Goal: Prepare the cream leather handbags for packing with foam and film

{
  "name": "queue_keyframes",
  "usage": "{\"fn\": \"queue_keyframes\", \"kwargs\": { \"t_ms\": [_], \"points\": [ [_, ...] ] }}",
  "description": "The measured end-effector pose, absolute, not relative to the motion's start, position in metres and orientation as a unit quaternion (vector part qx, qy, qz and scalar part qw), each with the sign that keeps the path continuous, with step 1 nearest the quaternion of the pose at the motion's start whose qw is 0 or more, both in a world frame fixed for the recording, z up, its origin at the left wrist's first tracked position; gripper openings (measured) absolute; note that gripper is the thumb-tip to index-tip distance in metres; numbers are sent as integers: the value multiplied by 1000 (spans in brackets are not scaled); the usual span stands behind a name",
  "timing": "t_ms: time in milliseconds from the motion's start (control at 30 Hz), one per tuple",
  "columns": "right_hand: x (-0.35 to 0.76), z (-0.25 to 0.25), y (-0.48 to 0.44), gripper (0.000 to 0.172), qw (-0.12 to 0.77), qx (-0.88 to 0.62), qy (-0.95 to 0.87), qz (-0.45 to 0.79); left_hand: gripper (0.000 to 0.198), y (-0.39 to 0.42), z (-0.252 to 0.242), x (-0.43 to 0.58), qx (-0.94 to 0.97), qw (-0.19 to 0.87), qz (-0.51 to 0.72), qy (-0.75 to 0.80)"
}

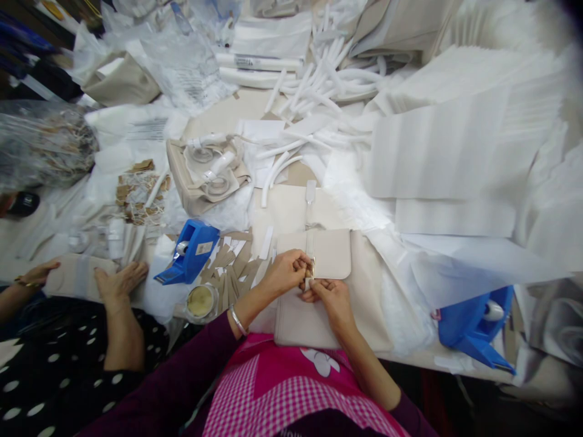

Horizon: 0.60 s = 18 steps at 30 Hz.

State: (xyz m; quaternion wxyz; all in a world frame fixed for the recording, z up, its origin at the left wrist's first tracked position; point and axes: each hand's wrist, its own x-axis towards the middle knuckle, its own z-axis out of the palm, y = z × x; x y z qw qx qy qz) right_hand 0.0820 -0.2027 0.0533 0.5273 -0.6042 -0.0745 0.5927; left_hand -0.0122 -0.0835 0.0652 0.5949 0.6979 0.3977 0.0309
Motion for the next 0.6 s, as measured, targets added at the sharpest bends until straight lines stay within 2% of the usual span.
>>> {"fn": "queue_keyframes", "kwargs": {
  "t_ms": [133,600],
  "points": [
    [83,55,-204,32,535,-604,-70,587,23,-81,67,-14,662,640,24,389],
    [77,58,-193,27,503,-679,-26,534,15,-92,63,-9,636,641,79,422]
  ]
}}
